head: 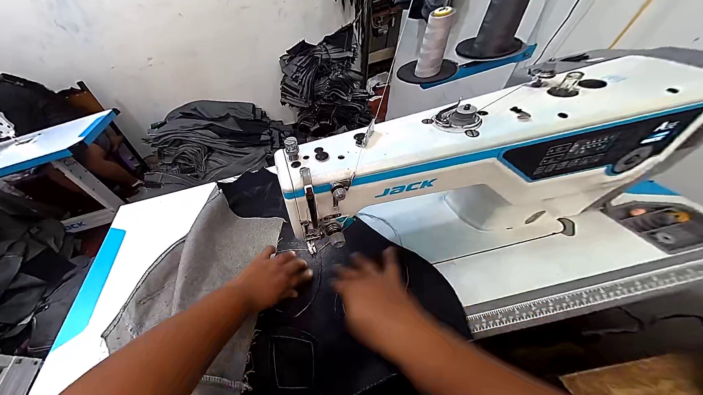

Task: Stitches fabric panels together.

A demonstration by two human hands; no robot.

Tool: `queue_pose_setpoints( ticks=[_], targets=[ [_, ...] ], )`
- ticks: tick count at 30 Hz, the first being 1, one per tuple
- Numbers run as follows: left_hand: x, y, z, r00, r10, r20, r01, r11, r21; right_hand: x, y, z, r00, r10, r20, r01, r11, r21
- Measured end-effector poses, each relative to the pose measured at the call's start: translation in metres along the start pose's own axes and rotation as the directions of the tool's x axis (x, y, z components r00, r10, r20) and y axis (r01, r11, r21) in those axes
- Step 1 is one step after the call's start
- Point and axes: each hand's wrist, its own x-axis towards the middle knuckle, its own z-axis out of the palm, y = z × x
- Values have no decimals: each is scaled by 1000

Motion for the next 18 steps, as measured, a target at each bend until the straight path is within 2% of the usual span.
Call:
queue_pose_setpoints(
  ticks=[1, 2, 5, 10, 12, 15, 17, 18],
  targets=[
    [1, -16, 17, 996, 94, -10, -94, 995, -31, 3, -20, 18, 997, -38, 69, 36, 999, 38],
    [2, -27, 33, 991, 130, -21, -131, 987, -88, 8, -28, 38, 990, -62, 124, 55, 997, 58],
    [3, -26, 45, 997, 75, -23, -77, 983, -168, 10, -11, 73, 990, -135, 51, 133, 990, 47],
    [3, 3, 41, 994, -102, -47, 84, 950, -301, 20, 30, 61, 957, -260, 128, 263, 965, -7],
    [5, 4, 41, 986, -135, -97, 98, 943, -319, 29, 43, 61, 946, -316, 75, 320, 947, -41],
    [13, -2, 39, 979, -183, -91, 143, 932, -334, 47, 56, 58, 928, -371, 44, 374, 924, -86],
    [16, -6, 38, 974, -209, -89, 167, 925, -342, 52, 51, 47, 944, -318, 88, 325, 942, -84],
    [18, -7, 37, 971, -219, -91, 176, 923, -343, 50, 39, 37, 962, -237, 137, 246, 967, -57]
  ],
)
